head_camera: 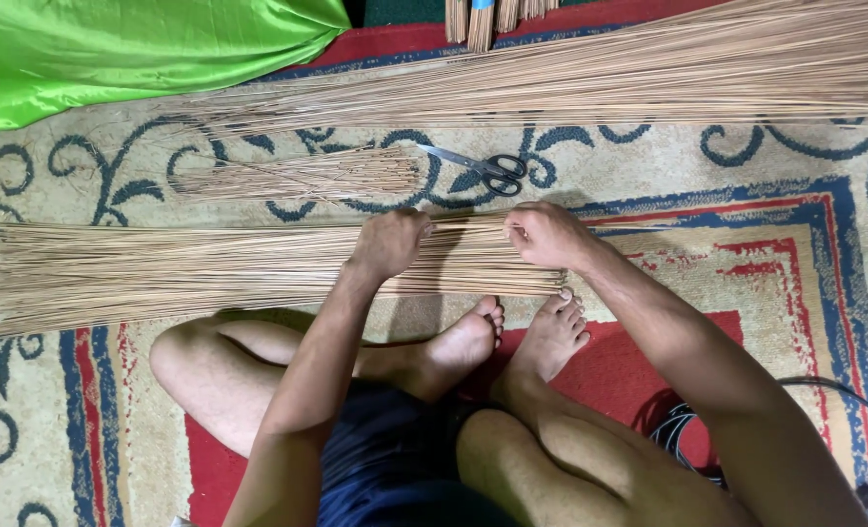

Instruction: Organizing and bundling thin wooden sticks using scissors

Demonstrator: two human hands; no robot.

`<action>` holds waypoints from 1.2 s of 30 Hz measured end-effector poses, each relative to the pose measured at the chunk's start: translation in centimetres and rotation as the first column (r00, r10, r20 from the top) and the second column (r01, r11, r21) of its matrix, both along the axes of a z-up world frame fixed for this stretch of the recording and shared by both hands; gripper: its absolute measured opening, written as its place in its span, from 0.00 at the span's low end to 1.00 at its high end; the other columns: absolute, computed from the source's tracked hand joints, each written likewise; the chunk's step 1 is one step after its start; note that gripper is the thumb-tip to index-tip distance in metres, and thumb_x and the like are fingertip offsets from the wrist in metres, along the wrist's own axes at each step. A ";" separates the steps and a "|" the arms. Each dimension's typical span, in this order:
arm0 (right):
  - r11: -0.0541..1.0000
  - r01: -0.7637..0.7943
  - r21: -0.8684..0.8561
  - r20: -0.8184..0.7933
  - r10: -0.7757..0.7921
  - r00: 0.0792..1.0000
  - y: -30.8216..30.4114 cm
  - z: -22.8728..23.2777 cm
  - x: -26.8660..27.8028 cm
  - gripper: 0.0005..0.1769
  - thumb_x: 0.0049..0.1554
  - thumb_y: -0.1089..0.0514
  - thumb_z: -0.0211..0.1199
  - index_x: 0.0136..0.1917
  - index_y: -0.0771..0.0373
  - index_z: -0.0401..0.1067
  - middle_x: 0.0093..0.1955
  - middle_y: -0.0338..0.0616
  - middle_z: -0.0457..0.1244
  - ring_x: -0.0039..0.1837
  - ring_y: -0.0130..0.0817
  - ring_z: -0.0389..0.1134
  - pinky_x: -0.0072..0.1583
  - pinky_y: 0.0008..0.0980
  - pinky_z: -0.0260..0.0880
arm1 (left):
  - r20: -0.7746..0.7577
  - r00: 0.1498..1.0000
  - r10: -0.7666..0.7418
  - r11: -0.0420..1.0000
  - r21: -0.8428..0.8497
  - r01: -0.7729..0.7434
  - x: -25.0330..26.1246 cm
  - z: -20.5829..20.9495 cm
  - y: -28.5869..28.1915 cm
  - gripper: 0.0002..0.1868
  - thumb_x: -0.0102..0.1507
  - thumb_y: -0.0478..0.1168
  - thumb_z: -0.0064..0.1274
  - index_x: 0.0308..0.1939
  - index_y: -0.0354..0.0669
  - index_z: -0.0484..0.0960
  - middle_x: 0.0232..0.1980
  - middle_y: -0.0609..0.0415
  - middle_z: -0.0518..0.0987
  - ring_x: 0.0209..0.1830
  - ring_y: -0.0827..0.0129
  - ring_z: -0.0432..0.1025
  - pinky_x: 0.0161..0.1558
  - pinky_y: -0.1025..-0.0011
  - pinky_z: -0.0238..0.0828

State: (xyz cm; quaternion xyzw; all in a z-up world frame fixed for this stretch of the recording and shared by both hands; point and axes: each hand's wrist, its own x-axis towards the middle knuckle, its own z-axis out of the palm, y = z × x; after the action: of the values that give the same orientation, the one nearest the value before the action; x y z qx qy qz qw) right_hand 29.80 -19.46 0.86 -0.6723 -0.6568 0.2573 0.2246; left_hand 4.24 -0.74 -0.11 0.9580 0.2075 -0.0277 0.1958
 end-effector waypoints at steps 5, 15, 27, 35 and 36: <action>1.000 -0.016 -0.007 -0.012 0.015 1.000 0.8 2.4 -2.0 0.07 0.56 0.60 0.63 0.45 0.66 0.76 0.38 0.58 0.67 0.45 0.57 0.74 0.46 0.49 0.75 | -0.003 1.000 -0.018 0.995 0.094 0.018 1.3 1.1 -2.4 0.11 0.63 0.38 0.43 0.40 0.55 0.82 0.35 0.55 0.83 0.32 0.54 0.82 0.32 0.57 0.81; 0.997 -0.024 -0.068 -0.001 0.024 1.000 1.1 1.1 -3.1 0.06 0.60 0.63 0.55 0.47 0.61 0.74 0.43 0.53 0.69 0.50 0.57 0.73 0.51 0.50 0.74 | 0.056 0.998 0.006 0.999 -0.049 -0.003 2.8 3.1 -4.0 0.08 0.66 0.44 0.50 0.40 0.52 0.85 0.39 0.51 0.84 0.37 0.51 0.83 0.38 0.54 0.82; 0.992 -0.007 -0.125 -0.069 -0.002 0.998 1.1 4.0 -2.6 0.07 0.57 0.62 0.60 0.47 0.64 0.77 0.42 0.58 0.70 0.50 0.59 0.74 0.53 0.51 0.74 | 0.005 1.000 -0.001 0.996 -0.087 0.002 1.8 -0.4 -2.9 0.12 0.68 0.41 0.42 0.39 0.53 0.84 0.38 0.51 0.84 0.38 0.48 0.82 0.39 0.53 0.82; 0.991 -0.015 -0.131 -0.026 0.012 1.000 1.3 3.2 -3.4 0.08 0.59 0.65 0.55 0.46 0.63 0.76 0.43 0.55 0.71 0.50 0.56 0.74 0.54 0.48 0.75 | 0.019 1.000 -0.009 1.000 -0.027 0.010 3.2 2.3 -4.5 0.09 0.66 0.42 0.46 0.40 0.53 0.84 0.37 0.54 0.83 0.36 0.52 0.82 0.37 0.55 0.82; 0.992 -0.001 -0.130 -0.015 -0.001 1.000 1.0 3.4 -3.0 0.09 0.59 0.66 0.55 0.46 0.65 0.76 0.42 0.57 0.70 0.50 0.58 0.74 0.53 0.50 0.74 | 0.047 0.999 0.006 0.999 -0.052 -0.004 2.9 2.9 -4.3 0.10 0.67 0.44 0.48 0.43 0.52 0.84 0.40 0.52 0.84 0.39 0.51 0.83 0.40 0.54 0.83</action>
State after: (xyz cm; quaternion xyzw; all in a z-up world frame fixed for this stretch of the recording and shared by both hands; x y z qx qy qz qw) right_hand 26.76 -18.48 4.24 -0.6837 -0.6369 0.3043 0.1852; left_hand 7.13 -5.02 2.80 0.9524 0.2044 -0.0099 0.2258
